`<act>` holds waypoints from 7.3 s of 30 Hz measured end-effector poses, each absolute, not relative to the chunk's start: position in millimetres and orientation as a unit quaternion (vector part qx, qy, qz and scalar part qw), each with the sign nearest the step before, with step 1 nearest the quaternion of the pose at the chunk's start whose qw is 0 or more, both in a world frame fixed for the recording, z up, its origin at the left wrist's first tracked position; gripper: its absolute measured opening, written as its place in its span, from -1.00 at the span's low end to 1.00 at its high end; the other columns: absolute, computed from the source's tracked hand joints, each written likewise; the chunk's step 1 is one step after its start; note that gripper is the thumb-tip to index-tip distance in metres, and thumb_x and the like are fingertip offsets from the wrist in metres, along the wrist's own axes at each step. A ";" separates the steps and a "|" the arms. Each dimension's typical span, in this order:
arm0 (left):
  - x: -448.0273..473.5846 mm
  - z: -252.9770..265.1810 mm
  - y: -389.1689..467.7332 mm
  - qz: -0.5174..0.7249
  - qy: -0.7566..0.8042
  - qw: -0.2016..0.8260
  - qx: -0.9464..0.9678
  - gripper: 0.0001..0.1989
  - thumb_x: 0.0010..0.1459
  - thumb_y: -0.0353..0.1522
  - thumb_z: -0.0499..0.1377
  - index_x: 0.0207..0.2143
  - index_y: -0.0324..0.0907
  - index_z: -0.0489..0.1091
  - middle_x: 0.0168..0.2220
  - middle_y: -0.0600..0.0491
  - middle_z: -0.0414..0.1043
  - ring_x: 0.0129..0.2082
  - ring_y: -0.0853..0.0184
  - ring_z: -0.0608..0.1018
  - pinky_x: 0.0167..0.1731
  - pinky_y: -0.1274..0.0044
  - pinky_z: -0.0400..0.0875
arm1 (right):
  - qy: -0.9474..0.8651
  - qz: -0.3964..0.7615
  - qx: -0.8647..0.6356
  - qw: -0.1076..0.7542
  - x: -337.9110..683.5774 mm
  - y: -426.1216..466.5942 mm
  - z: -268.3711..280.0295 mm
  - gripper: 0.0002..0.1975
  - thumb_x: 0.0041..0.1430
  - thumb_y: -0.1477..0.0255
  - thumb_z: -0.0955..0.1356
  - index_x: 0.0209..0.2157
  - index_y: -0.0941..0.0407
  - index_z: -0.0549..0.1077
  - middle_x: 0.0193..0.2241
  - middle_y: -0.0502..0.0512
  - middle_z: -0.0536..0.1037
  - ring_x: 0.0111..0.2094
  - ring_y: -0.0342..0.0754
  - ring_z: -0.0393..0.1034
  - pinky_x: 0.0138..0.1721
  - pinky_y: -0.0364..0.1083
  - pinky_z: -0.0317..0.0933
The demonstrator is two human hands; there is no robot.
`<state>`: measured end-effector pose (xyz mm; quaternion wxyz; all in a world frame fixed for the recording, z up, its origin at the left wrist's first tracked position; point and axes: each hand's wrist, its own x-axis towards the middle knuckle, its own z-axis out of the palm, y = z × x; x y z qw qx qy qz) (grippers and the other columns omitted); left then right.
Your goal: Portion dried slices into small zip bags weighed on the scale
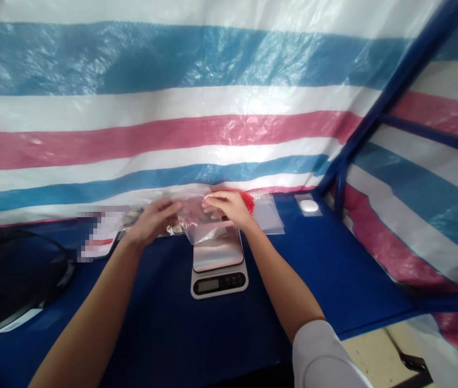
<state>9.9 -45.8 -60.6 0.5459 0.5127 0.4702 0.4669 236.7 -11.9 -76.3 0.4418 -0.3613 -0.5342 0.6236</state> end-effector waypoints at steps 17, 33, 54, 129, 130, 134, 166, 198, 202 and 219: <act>5.7 -66.6 -42.3 0.384 0.472 0.533 0.589 -0.63 0.01 -0.11 0.42 -0.25 -0.19 0.62 -0.43 0.01 0.58 -0.50 0.32 0.53 -0.45 0.52 0.42 | -0.616 0.587 -0.365 0.379 243.5 -9.1 -76.2 -0.66 0.09 0.15 0.51 -0.14 0.03 0.64 -0.23 0.07 0.68 -0.27 -0.02 0.58 -0.45 -0.16 0.49; 33.0 -61.6 -54.0 0.432 0.566 0.185 0.677 -0.71 0.17 -0.12 0.27 -0.40 -0.16 0.59 -0.46 0.05 0.59 -0.44 0.29 0.56 -0.32 0.53 0.43 | -0.721 0.412 -0.407 0.382 244.9 -7.6 -79.2 -0.82 0.14 0.24 0.45 -0.34 0.04 0.66 -0.45 -0.01 0.62 -0.47 -0.09 0.47 -0.37 -0.10 0.34; 40.5 -74.3 -49.8 0.449 0.508 0.580 0.452 -0.61 -0.06 -0.11 0.45 -0.44 -0.29 0.58 -0.46 -0.05 0.59 -0.51 0.35 0.56 -0.42 0.50 0.50 | -0.722 0.495 -0.372 0.308 244.4 -13.3 -74.6 -0.62 0.18 0.15 0.44 -0.20 0.19 0.65 -0.39 0.08 0.58 -0.46 -0.09 0.43 -0.53 -0.13 0.39; 67.5 -97.8 -61.3 0.388 0.529 0.124 0.744 -0.38 0.01 -0.22 0.40 0.12 -0.14 0.38 0.07 -0.14 0.51 0.11 0.02 0.52 0.13 0.18 0.43 | -0.825 0.361 -0.348 0.261 250.8 -20.0 -51.8 -0.85 0.19 0.33 0.43 -0.39 0.02 0.68 -0.38 -0.03 0.65 -0.32 -0.06 0.50 -0.26 -0.13 0.30; 67.2 -97.9 -61.1 0.390 0.526 0.128 0.745 -0.37 0.01 -0.20 0.40 0.13 -0.14 0.37 0.08 -0.14 0.51 0.12 0.02 0.52 0.13 0.17 0.43 | -0.822 0.370 -0.338 0.271 252.0 -19.0 -53.0 -0.84 0.20 0.33 0.42 -0.38 0.03 0.68 -0.38 -0.02 0.65 -0.32 -0.06 0.51 -0.26 -0.13 0.31; 66.7 -97.2 -61.2 0.394 0.520 0.140 0.745 -0.35 0.02 -0.14 0.40 0.14 -0.13 0.37 0.10 -0.14 0.49 0.13 0.02 0.51 0.16 0.15 0.40 | -0.786 0.425 -0.307 0.327 255.8 -15.4 -58.2 -0.82 0.18 0.28 0.44 -0.29 0.07 0.67 -0.32 0.03 0.68 -0.27 -0.05 0.55 -0.19 -0.10 0.38; 43.7 -81.8 -57.1 0.447 0.574 0.180 0.662 -0.48 0.12 -0.14 0.34 0.09 -0.11 0.44 0.08 -0.06 0.55 0.06 0.06 0.58 0.13 0.24 0.45 | -0.860 0.098 -0.495 0.077 263.6 17.4 -74.4 -0.77 0.29 0.39 0.35 -0.15 0.05 0.67 -0.18 0.16 0.68 -0.18 0.09 0.54 -0.15 -0.04 0.31; 45.3 -89.1 -54.0 0.448 0.551 0.153 0.688 -0.48 0.12 -0.12 0.34 0.08 -0.13 0.46 0.04 -0.07 0.58 0.06 0.05 0.59 0.10 0.26 0.48 | -0.841 0.113 -0.524 0.070 258.5 23.2 -91.2 -0.70 0.26 0.39 0.35 0.00 0.04 0.57 0.01 0.14 0.62 -0.03 0.09 0.49 -0.09 -0.05 0.31; 43.9 -87.7 -53.5 0.447 0.548 0.162 0.688 -0.48 0.10 -0.11 0.36 0.07 -0.12 0.48 0.03 -0.06 0.58 0.04 0.05 0.60 0.09 0.26 0.49 | -0.843 0.135 -0.510 0.102 261.8 24.3 -88.9 -0.72 0.24 0.41 0.37 -0.04 0.06 0.61 -0.04 0.12 0.65 -0.06 0.07 0.52 -0.09 -0.07 0.31; 50.6 -84.4 -49.9 0.415 0.490 0.215 0.736 -0.43 0.09 -0.16 0.35 0.14 -0.15 0.44 0.04 -0.13 0.57 0.03 0.03 0.60 0.12 0.17 0.45 | -0.776 0.383 -0.322 0.385 268.7 11.2 -56.4 -0.85 0.10 0.41 0.46 -0.26 0.12 0.63 -0.19 0.08 0.67 -0.23 -0.05 0.56 -0.14 -0.09 0.40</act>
